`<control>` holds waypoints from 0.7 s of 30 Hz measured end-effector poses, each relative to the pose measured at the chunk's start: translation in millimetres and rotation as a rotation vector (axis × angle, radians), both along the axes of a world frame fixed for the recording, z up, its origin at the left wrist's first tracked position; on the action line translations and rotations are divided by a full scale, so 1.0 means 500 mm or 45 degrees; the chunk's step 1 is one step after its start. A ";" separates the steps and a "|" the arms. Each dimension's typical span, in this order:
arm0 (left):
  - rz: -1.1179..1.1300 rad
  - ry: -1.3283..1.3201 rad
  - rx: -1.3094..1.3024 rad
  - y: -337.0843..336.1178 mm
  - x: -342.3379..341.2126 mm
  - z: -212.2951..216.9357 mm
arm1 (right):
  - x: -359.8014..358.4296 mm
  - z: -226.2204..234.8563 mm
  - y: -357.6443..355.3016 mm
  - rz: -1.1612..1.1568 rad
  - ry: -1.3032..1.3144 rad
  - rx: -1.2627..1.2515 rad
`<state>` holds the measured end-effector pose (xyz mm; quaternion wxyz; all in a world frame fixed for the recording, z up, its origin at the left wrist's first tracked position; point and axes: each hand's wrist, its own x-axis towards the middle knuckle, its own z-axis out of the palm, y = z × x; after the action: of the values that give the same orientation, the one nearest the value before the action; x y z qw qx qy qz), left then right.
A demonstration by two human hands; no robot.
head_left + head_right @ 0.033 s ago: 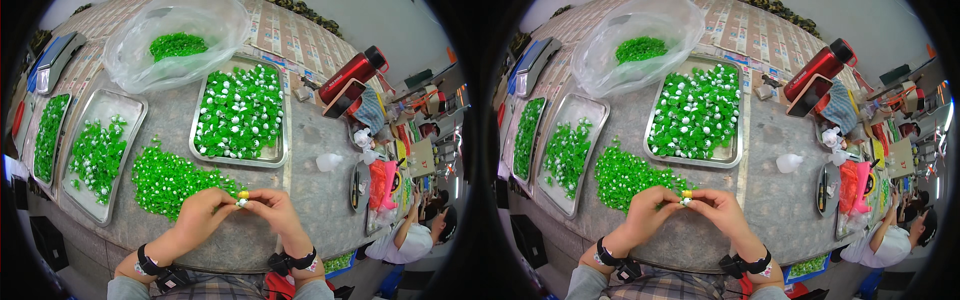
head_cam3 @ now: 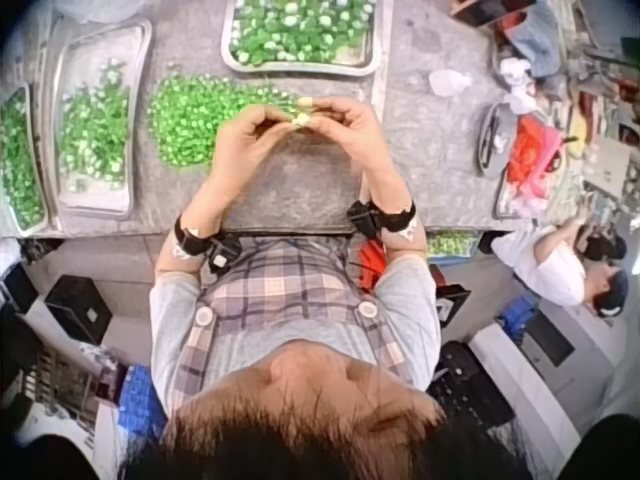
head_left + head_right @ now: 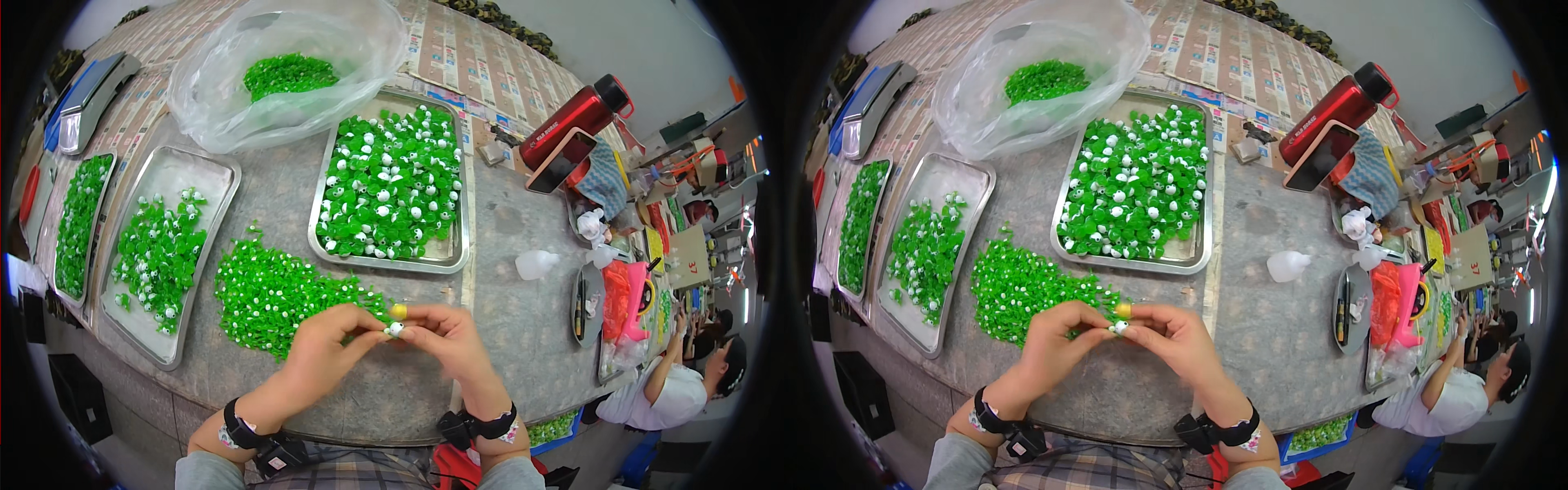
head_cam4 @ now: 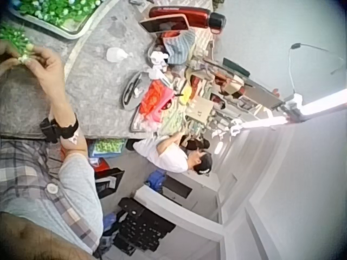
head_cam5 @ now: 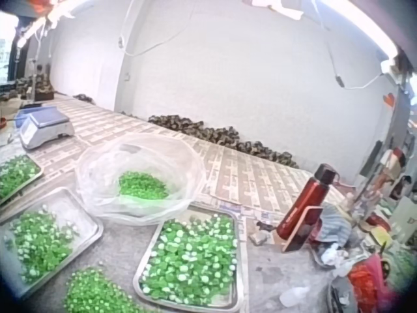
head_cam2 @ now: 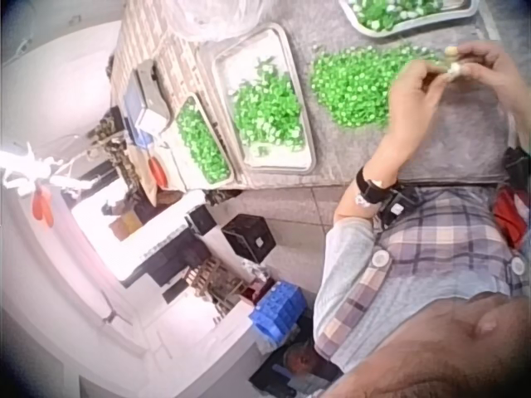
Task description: Assembling small green and white plastic toy or component parts using a glue bottle.
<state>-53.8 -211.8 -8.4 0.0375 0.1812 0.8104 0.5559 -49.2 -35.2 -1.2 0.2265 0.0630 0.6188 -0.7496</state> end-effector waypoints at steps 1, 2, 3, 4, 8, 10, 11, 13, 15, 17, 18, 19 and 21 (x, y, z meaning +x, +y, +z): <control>0.093 -0.293 0.279 -0.005 -0.003 -0.002 | -0.004 0.000 0.001 0.000 -0.001 -0.001; 0.185 -0.587 0.558 -0.011 -0.008 -0.005 | -0.008 -0.001 0.004 -0.111 0.079 0.003; 0.293 -0.631 0.866 -0.025 -0.016 0.000 | -0.011 -0.001 0.011 -0.223 0.161 0.007; 0.395 -0.665 1.177 -0.048 -0.024 0.007 | -0.009 0.006 0.023 -0.227 0.168 0.009; 0.444 -0.495 2.380 -0.216 -0.053 0.008 | -0.012 0.019 0.034 0.154 0.417 0.955; 0.567 -0.501 2.440 -0.278 -0.057 -0.012 | -0.017 0.008 0.027 0.355 0.675 1.043; 0.685 -0.502 2.505 -0.293 -0.058 -0.020 | -0.017 0.003 0.023 0.352 0.672 1.043; 0.591 -0.562 2.500 -0.270 -0.058 -0.012 | -0.012 -0.003 0.015 0.458 0.960 1.329; 0.501 -0.611 2.493 -0.228 -0.054 0.006 | -0.011 -0.009 0.013 0.456 1.023 1.370; 0.365 -0.775 2.190 -0.160 -0.047 0.031 | -0.010 -0.009 0.014 0.465 1.094 1.399; 0.326 -0.864 2.047 -0.134 -0.039 0.033 | -0.008 -0.004 0.017 0.387 0.923 1.263; 0.288 -0.952 1.900 -0.108 -0.029 0.030 | -0.007 -0.001 0.023 0.310 0.750 1.126; 0.105 -0.994 1.509 -0.052 -0.016 0.033 | -0.006 0.012 0.039 0.175 0.705 1.035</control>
<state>-61.8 -237.6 8.3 0.1992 -0.0719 0.3050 0.9285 -52.4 -15.6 4.8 0.0595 -0.0963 0.9007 -0.4195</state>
